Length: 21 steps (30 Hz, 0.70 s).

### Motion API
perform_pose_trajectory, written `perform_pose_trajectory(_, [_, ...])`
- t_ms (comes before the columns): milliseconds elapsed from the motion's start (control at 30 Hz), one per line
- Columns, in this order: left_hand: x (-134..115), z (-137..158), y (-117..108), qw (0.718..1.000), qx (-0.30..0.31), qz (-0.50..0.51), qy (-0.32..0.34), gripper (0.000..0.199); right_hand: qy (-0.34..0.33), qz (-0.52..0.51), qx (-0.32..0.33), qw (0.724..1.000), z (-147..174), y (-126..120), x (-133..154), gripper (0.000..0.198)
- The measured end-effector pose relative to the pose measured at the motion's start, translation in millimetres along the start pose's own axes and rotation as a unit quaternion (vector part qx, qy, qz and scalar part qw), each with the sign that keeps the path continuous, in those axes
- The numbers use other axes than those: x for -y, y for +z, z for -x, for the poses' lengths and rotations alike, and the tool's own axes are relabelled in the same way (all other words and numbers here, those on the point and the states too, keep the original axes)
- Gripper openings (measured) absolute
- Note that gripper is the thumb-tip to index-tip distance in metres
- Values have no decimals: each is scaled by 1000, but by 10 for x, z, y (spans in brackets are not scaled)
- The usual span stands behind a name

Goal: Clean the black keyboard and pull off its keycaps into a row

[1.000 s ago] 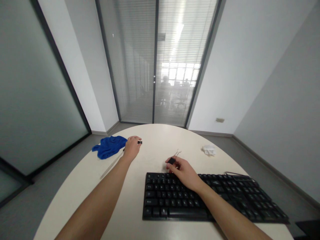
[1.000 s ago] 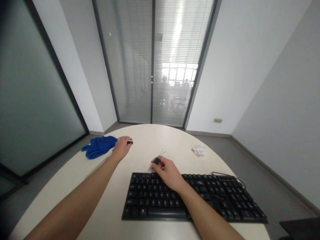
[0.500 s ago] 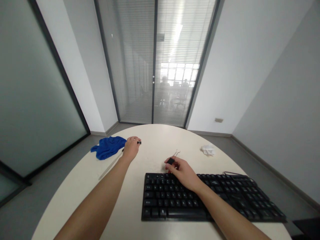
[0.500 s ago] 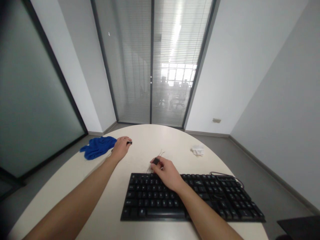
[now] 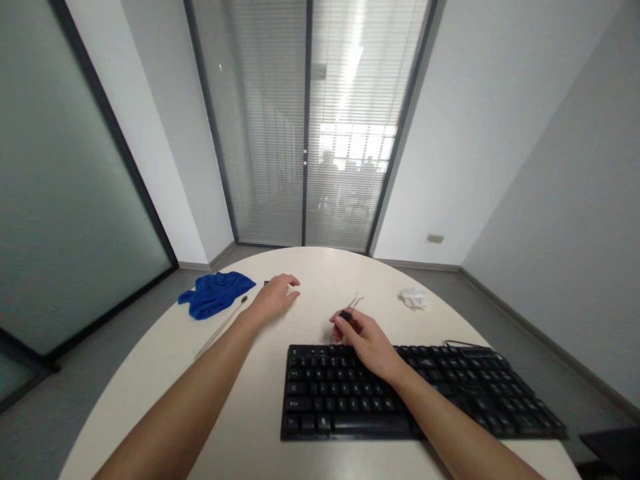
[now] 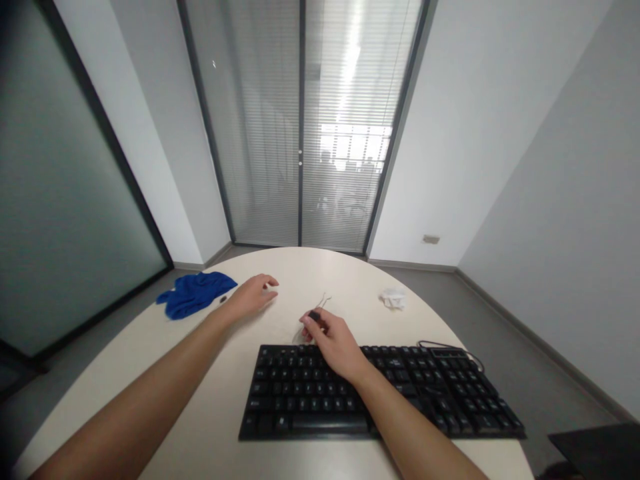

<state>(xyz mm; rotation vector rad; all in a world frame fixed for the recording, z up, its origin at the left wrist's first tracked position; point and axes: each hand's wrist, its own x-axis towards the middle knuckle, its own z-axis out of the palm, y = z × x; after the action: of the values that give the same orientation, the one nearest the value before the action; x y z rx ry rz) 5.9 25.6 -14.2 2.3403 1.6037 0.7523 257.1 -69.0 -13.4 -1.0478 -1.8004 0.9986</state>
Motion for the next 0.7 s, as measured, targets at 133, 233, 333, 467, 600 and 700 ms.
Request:
perform_pose_trajectory(133, [-369, 188, -217, 970, 220, 83, 68, 29, -27, 31, 3, 999, 16, -8, 62, 35])
perform_pose_trajectory(233, [-564, 309, -296, 940, 322, 95, 53, 37, -36, 54, 22, 998, 29, -9, 130, 34])
perform_pose_trajectory(333, [-662, 357, -285, 924, 370, 85, 52, 38, -34, 87, 44, 995, 46, -31, 198, 34])
perform_pose_trajectory(467, [-693, 371, -225, 920, 384, 52, 64, 29, -35, 127, 81, 988, 66, -107, 282, 30])
perform_pose_trajectory(600, [-707, 381, -219, 922, 380, 22, 69, 26, -30, 141, 101, 984, 65, -177, 329, 28])
perform_pose_trajectory(700, [-724, 386, -234, 923, 378, 11, 73, 25, -24, 142, 96, 985, 58, -193, 323, 27])
